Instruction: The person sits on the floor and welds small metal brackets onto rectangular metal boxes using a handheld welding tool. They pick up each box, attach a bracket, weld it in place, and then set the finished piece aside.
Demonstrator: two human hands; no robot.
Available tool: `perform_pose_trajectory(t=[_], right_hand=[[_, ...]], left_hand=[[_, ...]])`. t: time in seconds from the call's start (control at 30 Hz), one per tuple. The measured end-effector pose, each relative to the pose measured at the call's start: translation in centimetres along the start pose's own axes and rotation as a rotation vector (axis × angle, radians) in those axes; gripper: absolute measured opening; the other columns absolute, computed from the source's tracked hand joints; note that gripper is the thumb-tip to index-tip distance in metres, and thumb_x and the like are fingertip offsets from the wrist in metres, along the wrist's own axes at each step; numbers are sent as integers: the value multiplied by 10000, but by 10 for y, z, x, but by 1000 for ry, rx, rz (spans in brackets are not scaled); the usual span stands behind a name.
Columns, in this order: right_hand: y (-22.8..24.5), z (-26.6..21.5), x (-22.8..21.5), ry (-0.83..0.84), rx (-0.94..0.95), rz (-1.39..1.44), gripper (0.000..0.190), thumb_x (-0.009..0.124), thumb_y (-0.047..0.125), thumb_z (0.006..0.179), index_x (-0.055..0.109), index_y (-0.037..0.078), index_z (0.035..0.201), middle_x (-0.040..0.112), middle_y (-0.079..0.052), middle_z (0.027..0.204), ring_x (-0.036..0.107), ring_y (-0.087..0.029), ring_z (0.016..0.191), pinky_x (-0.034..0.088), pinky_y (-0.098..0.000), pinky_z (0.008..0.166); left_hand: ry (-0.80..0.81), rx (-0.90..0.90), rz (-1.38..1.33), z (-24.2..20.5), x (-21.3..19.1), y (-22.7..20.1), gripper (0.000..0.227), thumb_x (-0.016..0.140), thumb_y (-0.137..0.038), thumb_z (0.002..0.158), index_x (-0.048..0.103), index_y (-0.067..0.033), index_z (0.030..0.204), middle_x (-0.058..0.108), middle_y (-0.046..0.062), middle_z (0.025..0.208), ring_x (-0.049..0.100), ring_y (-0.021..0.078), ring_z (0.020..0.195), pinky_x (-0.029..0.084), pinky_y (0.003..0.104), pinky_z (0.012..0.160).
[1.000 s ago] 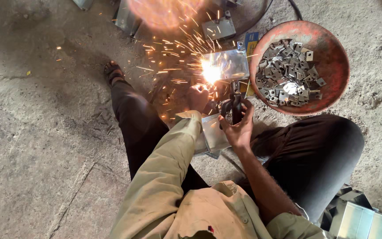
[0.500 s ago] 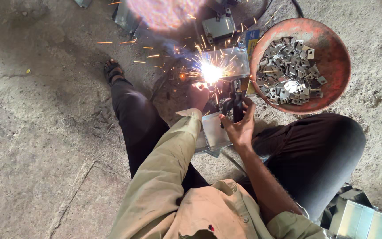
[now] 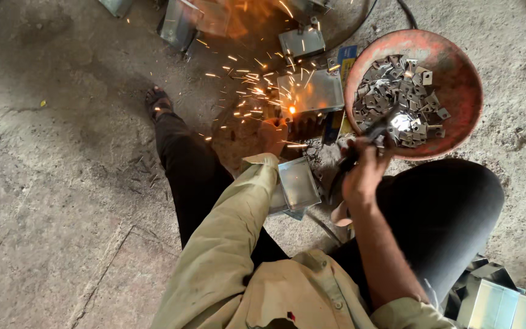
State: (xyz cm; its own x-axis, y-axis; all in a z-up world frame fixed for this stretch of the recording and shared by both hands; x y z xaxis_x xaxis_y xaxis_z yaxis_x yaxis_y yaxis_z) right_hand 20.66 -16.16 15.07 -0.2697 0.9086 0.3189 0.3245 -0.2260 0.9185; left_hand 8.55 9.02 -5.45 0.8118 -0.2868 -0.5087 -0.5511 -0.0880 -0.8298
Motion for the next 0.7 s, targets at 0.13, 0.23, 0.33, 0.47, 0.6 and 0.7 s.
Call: perform_pose_trajectory(t=[0.13,0.23,0.33,0.47,0.6,0.7], right_hand=[[-39,22,-37,-85,311,227,544,632,449,958,539,-30,1201,567,-152,933,644,-267,764,559,-435,706],[-61,21,-46,-100,337,226,439,646,396,888,517,48,1123,593,-104,948,605,-264,706,533,-440,664],[-62,27,-49,-45,286,208,419,644,365,908,528,26,1126,597,-111,958,618,-262,727,543,-448,658],[-55,30,-50,-107,326,320,373,661,319,939,531,21,1123,586,-117,889,632,-264,722,564,-425,653],[-39,22,-44,-135,244,254,276,648,235,886,514,108,1091,594,-86,833,608,-250,643,544,-387,569],[-33,23,-44,-105,212,238,234,638,194,914,526,88,1091,581,-90,844,611,-238,630,549,-362,552]], left_hand=[[14,-41,35,0,4,10,284,737,-349,819,795,-78,879,751,214,828,728,381,800,552,486,730],[-29,-57,15,3,4,12,297,755,-360,812,792,-72,872,751,218,846,726,393,828,552,494,739],[41,-8,-56,3,3,10,372,720,-401,881,778,-46,977,762,229,890,766,372,855,561,482,784],[-25,127,-112,30,-16,-21,468,656,-475,937,684,-62,1156,728,215,1078,684,399,1045,505,488,901],[56,392,114,83,-4,-63,645,577,-577,994,558,-34,1341,554,295,1332,552,484,1224,456,530,1002],[182,415,289,110,21,-57,664,465,-612,992,565,-103,1407,450,288,1477,490,521,1276,421,554,1044]])
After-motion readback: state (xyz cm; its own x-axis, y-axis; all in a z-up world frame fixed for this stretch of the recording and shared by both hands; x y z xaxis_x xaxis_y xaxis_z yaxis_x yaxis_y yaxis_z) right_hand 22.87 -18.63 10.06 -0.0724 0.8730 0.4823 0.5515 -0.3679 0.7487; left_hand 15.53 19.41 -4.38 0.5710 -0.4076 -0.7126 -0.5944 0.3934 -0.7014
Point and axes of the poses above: each hand's wrist, its own z-axis towards the middle knuckle, its own x-axis out of the palm, y = z × x, the point moved 8 cm from there along z, towards the middle knuckle
